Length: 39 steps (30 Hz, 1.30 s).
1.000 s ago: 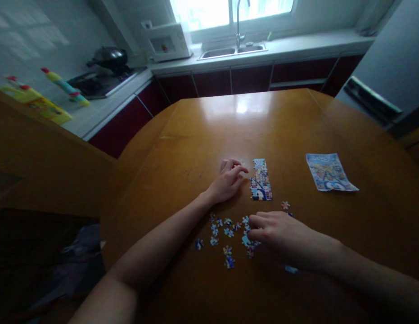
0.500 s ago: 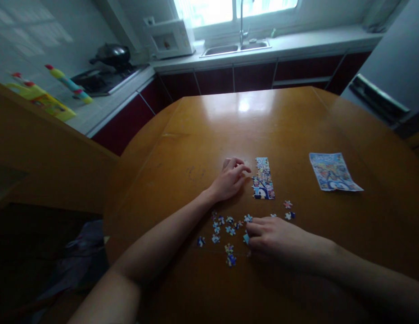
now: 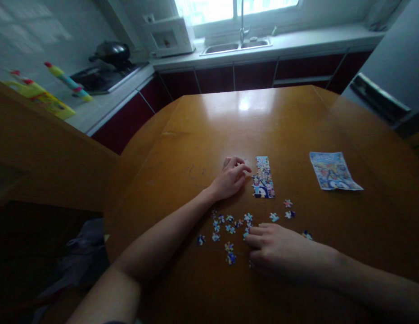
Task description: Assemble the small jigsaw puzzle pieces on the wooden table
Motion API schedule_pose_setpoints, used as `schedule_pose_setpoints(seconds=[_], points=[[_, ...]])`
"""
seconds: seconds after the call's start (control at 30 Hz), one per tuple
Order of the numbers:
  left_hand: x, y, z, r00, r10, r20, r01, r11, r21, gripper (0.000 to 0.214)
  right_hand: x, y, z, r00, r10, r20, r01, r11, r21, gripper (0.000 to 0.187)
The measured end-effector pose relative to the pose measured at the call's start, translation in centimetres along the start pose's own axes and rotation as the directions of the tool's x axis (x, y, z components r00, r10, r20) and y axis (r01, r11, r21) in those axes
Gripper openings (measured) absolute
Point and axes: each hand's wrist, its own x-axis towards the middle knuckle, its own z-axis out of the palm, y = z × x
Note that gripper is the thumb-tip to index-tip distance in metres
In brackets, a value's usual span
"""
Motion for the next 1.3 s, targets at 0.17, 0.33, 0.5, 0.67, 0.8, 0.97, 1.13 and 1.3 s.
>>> schedule_pose_setpoints(seconds=[0.17,0.33,0.5,0.67,0.8,0.97,1.13,1.3], points=[[0.0,0.1,0.0,1.0,-0.004,-0.003,0.004,1.0,-0.002,0.015,1.0,-0.5,1.2,0.982,0.103,-0.159,-0.108,0.994,-0.02,0.014],[0.0,0.1,0.0,1.0,0.005,-0.012,-0.006,1.0,-0.006,0.015,2.2,-1.6,3.8,0.932,0.214,-0.292,-0.223,0.975,0.004,0.016],[0.0,0.0,0.1,1.0,0.008,-0.015,-0.008,1.0,-0.008,0.014,2.8,-2.2,4.5,0.933,0.229,-0.276,-0.231,0.973,0.028,0.017],[0.0,0.0,0.1,1.0,0.005,-0.014,-0.005,1.0,-0.003,0.015,2.5,-1.9,3.2,0.965,0.221,-0.143,-0.205,0.972,0.117,0.013],[0.0,-0.1,0.2,1.0,0.008,-0.023,-0.008,1.0,-0.005,0.015,1.9,-1.5,2.2,0.963,0.251,-0.095,-0.234,0.96,0.154,0.012],[0.0,-0.3,0.3,1.0,0.01,-0.021,-0.01,1.0,-0.001,0.015,1.6,-1.5,2.1,0.936,0.33,-0.123,-0.317,0.941,0.116,0.013],[0.0,-0.2,0.3,1.0,0.013,-0.023,-0.013,1.0,0.005,0.014,1.6,-2.3,2.6,0.935,0.338,-0.104,-0.327,0.939,0.107,0.01],[0.1,0.0,0.2,1.0,0.012,-0.021,-0.012,1.0,0.014,0.013,1.6,-2.5,3.0,0.937,0.333,-0.107,-0.323,0.941,0.101,0.011]])
